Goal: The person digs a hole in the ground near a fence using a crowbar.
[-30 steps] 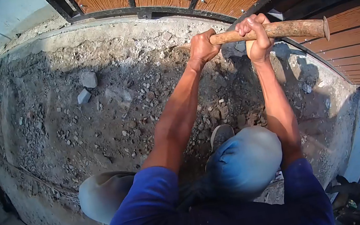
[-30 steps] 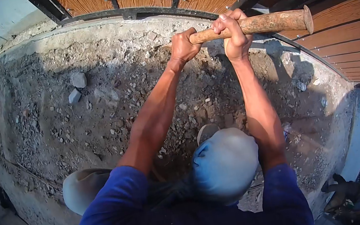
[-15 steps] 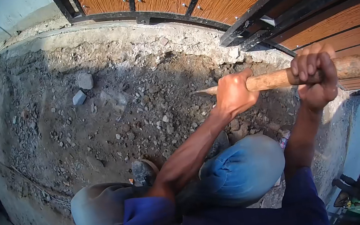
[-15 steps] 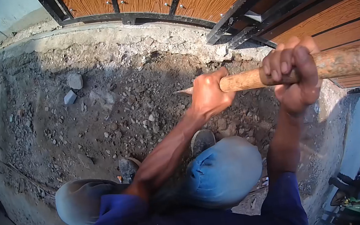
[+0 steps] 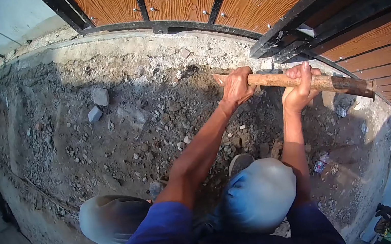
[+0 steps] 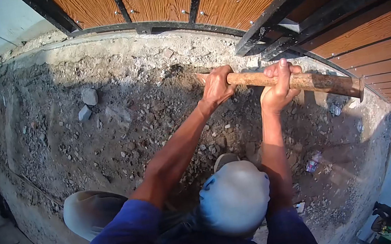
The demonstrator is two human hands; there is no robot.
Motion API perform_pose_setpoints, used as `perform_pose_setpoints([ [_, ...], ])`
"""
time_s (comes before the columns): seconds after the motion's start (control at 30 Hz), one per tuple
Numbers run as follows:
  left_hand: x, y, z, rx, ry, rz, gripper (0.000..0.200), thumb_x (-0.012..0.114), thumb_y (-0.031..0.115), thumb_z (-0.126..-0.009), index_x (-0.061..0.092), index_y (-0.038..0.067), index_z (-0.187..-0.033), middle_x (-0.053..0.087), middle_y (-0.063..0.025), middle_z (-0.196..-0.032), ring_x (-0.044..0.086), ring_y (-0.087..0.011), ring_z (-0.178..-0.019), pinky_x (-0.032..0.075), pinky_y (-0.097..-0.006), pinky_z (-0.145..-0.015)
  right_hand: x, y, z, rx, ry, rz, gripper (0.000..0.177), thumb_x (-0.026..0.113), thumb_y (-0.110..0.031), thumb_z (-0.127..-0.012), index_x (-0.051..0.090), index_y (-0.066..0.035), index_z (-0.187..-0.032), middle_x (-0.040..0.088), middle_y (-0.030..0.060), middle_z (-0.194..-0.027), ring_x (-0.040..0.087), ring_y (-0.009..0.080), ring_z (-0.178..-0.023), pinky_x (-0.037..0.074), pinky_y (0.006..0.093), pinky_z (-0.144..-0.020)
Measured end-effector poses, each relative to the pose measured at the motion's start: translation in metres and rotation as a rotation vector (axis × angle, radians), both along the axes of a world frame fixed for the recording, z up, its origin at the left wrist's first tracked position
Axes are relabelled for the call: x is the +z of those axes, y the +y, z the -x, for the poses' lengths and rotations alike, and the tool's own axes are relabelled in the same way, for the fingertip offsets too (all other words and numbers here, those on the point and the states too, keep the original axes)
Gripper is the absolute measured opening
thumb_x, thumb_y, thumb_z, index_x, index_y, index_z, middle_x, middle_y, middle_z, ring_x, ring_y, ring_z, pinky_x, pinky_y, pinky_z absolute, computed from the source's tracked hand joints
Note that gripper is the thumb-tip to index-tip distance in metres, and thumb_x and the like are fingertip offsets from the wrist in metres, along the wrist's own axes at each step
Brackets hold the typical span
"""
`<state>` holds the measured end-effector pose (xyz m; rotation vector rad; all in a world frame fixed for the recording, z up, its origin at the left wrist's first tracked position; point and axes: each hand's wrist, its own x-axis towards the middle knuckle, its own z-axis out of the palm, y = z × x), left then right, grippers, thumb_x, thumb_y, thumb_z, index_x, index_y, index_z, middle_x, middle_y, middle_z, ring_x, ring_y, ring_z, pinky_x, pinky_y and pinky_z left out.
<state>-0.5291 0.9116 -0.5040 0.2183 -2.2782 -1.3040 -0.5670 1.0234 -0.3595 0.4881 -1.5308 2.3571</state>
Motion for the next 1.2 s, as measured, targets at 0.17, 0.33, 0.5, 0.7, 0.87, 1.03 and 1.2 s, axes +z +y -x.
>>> perform_pose_setpoints([
  [0.17,-0.002,0.031,0.03,-0.14,-0.243,0.255,0.022,0.069,0.019,-0.072,0.062,0.002,-0.083,0.068,-0.0209,-0.074,0.068,-0.0412,-0.074,0.053,-0.0482,-0.071,-0.036,0.058,0.044,-0.204,-0.308,0.194,0.031,0.069,-0.023,-0.095,0.046,-0.011,-0.079,0.042,-0.0008,-0.069,0.046,0.0133,-0.064,0.043,0.0329,-0.065],
  [0.33,-0.032,0.037,-0.013,-0.226,-0.386,0.267,0.022,0.068,0.025,-0.071,0.073,0.005,-0.079,0.071,-0.0227,-0.077,0.072,-0.0375,-0.076,0.057,-0.0458,-0.071,-0.11,0.094,0.042,-0.263,-0.69,0.233,0.029,0.074,-0.029,-0.092,0.052,-0.013,-0.083,0.039,-0.0029,-0.075,0.043,0.0142,-0.069,0.042,0.0343,-0.072],
  [0.5,-0.009,0.013,-0.117,-0.13,-0.521,0.149,0.024,0.068,0.024,-0.073,0.071,0.005,-0.087,0.07,-0.0213,-0.075,0.072,-0.0378,-0.074,0.056,-0.0484,-0.069,-0.06,0.065,-0.043,0.286,-0.641,0.254,0.028,0.062,-0.03,-0.098,0.049,-0.012,-0.08,0.045,0.0022,-0.07,0.046,0.0177,-0.07,0.042,0.0381,-0.072],
  [0.7,0.201,0.075,-0.054,-0.111,0.394,-0.037,0.03,0.075,0.011,-0.06,0.057,0.005,-0.083,0.061,-0.0132,-0.067,0.064,-0.0348,-0.062,0.053,-0.0441,-0.059,0.254,0.114,-0.024,0.686,0.264,-0.023,0.025,0.051,-0.027,-0.101,0.045,-0.009,-0.086,0.046,0.0021,-0.075,0.046,0.012,-0.064,0.04,0.0274,-0.063],
  [0.87,0.249,0.076,-0.01,-0.04,0.629,-0.149,0.03,0.076,0.006,-0.055,0.056,0.005,-0.078,0.059,-0.0102,-0.065,0.063,-0.031,-0.06,0.051,-0.0417,-0.057,0.31,0.088,-0.009,0.744,0.391,-0.124,0.02,0.053,-0.02,-0.093,0.042,-0.011,-0.08,0.041,0.0007,-0.068,0.043,0.0128,-0.059,0.038,0.0288,-0.059],
  [1.03,-0.018,0.015,0.027,-0.053,0.209,0.004,0.024,0.081,0.013,-0.069,0.058,0.009,-0.077,0.063,-0.0138,-0.072,0.066,-0.0373,-0.077,0.051,-0.0468,-0.076,0.014,0.029,0.001,0.273,0.158,-0.133,0.021,0.05,-0.017,-0.091,0.037,-0.014,-0.075,0.037,0.0021,-0.062,0.041,0.0144,-0.056,0.039,0.0314,-0.055],
  [1.2,-0.03,0.025,0.065,-0.418,-0.203,0.164,0.017,0.068,0.016,-0.07,0.069,0.005,-0.082,0.068,-0.0219,-0.07,0.068,-0.0398,-0.067,0.053,-0.0464,-0.061,0.002,0.065,0.048,0.089,-0.056,0.01,0.025,0.053,-0.021,-0.092,0.04,-0.012,-0.073,0.038,0.0007,-0.064,0.04,0.0145,-0.062,0.039,0.0358,-0.067],
])
